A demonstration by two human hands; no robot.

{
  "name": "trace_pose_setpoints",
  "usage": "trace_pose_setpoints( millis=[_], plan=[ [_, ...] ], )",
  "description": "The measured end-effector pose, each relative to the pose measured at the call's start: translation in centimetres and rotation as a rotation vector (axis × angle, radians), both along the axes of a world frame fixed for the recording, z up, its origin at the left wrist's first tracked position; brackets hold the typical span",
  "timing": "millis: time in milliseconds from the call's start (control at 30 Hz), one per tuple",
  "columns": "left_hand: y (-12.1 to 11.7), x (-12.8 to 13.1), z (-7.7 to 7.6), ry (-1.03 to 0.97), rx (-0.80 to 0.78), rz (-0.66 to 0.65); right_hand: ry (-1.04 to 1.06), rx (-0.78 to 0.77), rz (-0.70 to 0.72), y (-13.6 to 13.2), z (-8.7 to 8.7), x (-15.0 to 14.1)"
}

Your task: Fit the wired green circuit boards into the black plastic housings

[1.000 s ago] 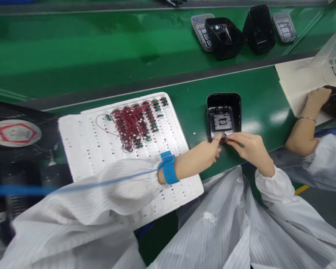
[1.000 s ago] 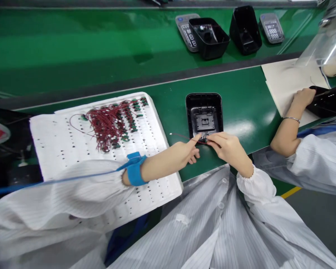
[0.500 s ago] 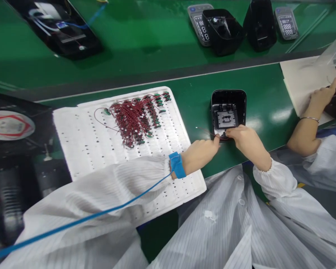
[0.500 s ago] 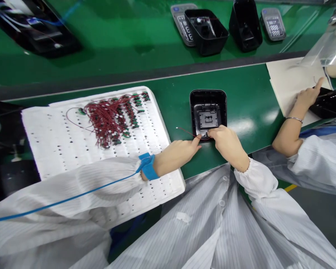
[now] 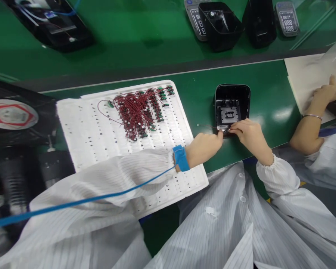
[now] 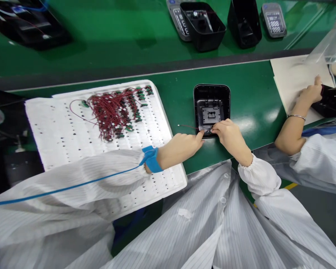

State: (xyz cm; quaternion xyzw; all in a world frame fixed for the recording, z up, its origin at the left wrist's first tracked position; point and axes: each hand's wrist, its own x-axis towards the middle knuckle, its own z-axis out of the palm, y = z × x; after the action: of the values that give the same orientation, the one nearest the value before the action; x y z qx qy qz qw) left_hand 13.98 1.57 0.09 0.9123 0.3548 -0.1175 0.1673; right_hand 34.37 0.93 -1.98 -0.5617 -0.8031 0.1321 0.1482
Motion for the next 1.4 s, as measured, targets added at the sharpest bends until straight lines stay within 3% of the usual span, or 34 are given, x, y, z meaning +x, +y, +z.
trace_pose_setpoints(
  millis=[233,433,867,1133,1233,1400],
  plan=[
    [0.6,0.6,1.5,0.018,0.027,0.045,-0.108,-0.069,-0.088,0.1,0.5,-1.1],
    [0.7,1.2,1.3,0.02,0.04,0.022,-0.176,-0.16,-0.238,0.9,1.6,-2.1],
    [0.8,1.4,1.0,0.048,0.031,0.017,-0.175,-0.309,-0.245,3.0,3.0,-2.3],
    [0.7,1.3,0.6,0.019,0.06,-0.004,-0.02,-0.396,-0.061,3.3,3.5,-0.8],
    [0.6,1.4,1.0,0.038,0.055,-0.001,-0.013,-0.384,-0.058,2.5,3.9,-0.5],
    [0.8,2.0,1.8,0.087,0.025,0.016,-0.027,-0.255,-0.178,0.3,4.5,0.5]
  ],
)
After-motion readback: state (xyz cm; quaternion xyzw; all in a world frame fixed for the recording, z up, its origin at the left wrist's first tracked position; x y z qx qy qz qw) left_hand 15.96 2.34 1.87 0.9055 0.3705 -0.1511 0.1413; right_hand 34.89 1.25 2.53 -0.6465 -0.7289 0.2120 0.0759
